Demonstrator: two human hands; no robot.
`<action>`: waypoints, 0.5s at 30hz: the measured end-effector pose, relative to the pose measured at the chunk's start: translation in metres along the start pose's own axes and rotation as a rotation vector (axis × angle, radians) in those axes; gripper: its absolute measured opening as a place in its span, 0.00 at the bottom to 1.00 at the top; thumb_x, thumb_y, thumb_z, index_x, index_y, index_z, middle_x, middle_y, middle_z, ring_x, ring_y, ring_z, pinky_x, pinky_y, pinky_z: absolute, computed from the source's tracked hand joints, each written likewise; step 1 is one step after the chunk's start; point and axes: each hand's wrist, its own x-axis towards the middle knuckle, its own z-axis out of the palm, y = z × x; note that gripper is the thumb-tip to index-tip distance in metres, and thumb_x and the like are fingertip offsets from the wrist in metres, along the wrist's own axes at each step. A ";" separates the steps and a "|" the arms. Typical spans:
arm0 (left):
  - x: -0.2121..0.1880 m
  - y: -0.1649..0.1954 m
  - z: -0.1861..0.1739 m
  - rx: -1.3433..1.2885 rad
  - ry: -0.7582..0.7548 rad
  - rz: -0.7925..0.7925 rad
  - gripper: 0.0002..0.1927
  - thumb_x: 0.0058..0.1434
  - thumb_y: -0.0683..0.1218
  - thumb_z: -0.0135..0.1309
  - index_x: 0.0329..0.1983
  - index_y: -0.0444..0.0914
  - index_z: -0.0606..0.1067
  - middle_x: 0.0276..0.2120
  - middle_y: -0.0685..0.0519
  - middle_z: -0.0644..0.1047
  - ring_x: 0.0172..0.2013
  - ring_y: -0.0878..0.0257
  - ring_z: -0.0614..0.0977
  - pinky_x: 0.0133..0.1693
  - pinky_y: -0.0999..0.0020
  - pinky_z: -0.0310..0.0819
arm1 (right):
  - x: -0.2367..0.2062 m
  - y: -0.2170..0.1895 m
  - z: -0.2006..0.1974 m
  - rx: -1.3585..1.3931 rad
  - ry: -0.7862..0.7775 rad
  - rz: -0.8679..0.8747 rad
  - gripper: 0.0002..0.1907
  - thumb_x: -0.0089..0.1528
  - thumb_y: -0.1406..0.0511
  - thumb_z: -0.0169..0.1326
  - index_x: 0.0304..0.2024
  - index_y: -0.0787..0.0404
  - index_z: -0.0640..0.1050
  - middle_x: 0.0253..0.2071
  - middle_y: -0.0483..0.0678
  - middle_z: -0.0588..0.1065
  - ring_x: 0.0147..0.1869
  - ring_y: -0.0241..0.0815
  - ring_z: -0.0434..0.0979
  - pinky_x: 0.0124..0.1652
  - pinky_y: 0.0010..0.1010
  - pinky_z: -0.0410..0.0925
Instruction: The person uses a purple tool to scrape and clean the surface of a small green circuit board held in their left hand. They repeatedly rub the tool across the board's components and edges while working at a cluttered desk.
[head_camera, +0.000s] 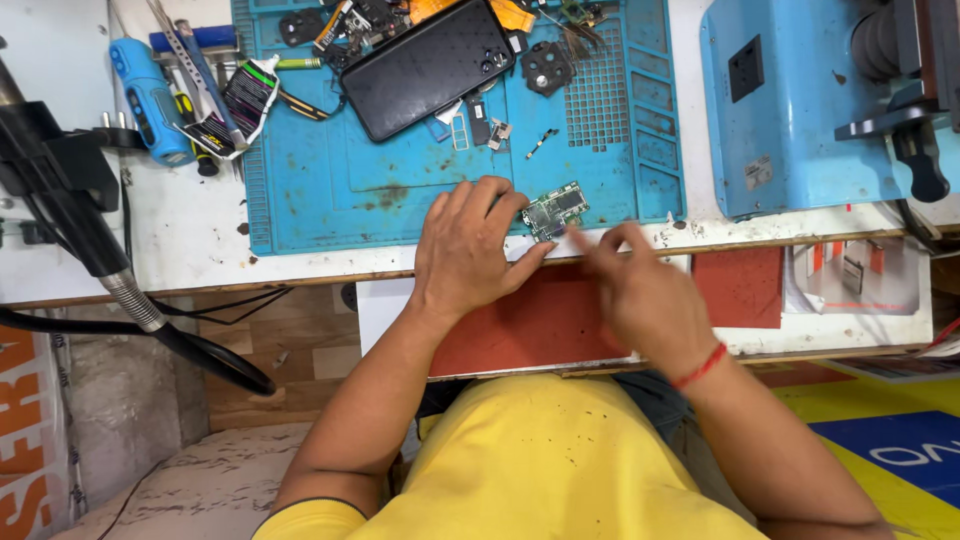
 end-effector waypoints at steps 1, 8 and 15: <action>0.000 0.000 0.000 -0.006 -0.002 -0.010 0.25 0.53 0.58 0.69 0.46 0.38 0.78 0.44 0.51 0.75 0.43 0.53 0.76 0.44 0.57 0.68 | 0.001 -0.001 -0.001 -0.019 0.049 0.045 0.28 0.62 0.71 0.52 0.65 0.47 0.75 0.44 0.50 0.72 0.29 0.56 0.76 0.27 0.46 0.70; 0.000 -0.001 -0.002 -0.027 0.017 -0.012 0.27 0.53 0.57 0.70 0.48 0.37 0.77 0.45 0.50 0.75 0.44 0.52 0.76 0.46 0.55 0.68 | 0.006 -0.003 0.001 -0.035 0.079 0.044 0.29 0.62 0.72 0.54 0.66 0.49 0.75 0.44 0.51 0.71 0.28 0.57 0.75 0.26 0.45 0.69; 0.002 0.004 -0.007 -0.038 -0.010 -0.014 0.25 0.52 0.56 0.70 0.46 0.38 0.78 0.45 0.50 0.75 0.45 0.52 0.76 0.45 0.55 0.68 | -0.010 -0.007 -0.013 -0.009 -0.067 0.002 0.27 0.60 0.69 0.54 0.62 0.47 0.76 0.45 0.51 0.73 0.25 0.57 0.76 0.25 0.46 0.70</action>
